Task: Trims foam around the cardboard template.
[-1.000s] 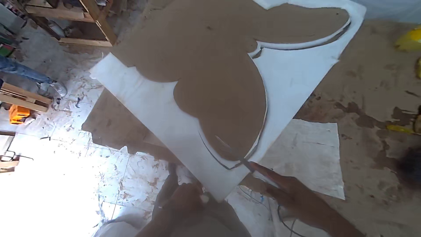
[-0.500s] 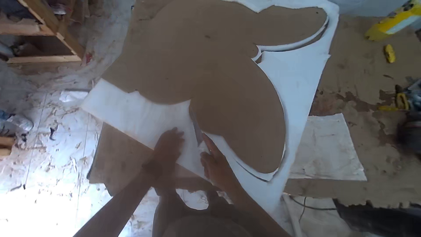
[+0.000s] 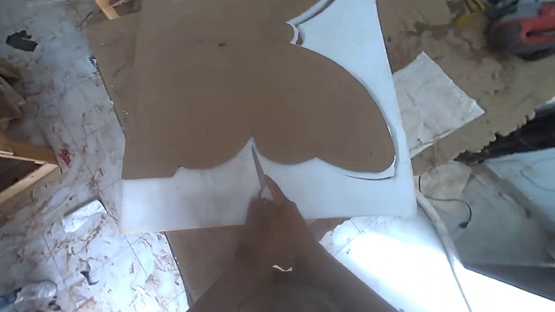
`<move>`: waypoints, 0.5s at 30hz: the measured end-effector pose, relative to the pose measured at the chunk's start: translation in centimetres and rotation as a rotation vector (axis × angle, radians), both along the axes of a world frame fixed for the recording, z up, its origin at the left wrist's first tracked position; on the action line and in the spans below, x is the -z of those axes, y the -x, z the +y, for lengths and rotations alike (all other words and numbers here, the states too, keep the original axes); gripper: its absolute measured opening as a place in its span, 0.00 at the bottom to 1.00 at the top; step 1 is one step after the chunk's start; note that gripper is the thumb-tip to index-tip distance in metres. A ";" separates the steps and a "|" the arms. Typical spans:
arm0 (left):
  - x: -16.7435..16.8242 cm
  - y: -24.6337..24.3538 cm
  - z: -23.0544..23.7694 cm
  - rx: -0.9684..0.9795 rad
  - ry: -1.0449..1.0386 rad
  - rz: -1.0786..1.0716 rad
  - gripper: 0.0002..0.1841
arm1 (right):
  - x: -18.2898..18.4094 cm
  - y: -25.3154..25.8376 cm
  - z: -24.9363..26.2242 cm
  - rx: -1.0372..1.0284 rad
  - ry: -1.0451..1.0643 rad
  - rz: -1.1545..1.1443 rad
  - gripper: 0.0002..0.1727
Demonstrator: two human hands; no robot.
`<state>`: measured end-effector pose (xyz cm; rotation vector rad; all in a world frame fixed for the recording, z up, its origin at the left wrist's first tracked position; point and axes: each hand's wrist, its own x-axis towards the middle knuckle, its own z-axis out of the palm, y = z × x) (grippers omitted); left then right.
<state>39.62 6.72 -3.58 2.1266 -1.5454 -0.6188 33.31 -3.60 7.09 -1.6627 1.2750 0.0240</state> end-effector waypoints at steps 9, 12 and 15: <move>-4.5 -1.4 -0.6 0.213 -0.285 0.017 0.22 | -2.1 -2.5 -0.4 0.031 0.010 0.054 0.37; -4.6 -2.0 -0.8 0.205 -0.417 0.107 0.19 | -2.9 -3.8 -0.7 0.016 -0.012 0.161 0.39; -2.9 -2.1 0.2 0.226 -0.340 0.144 0.16 | -3.3 -4.4 0.1 0.032 0.045 0.162 0.37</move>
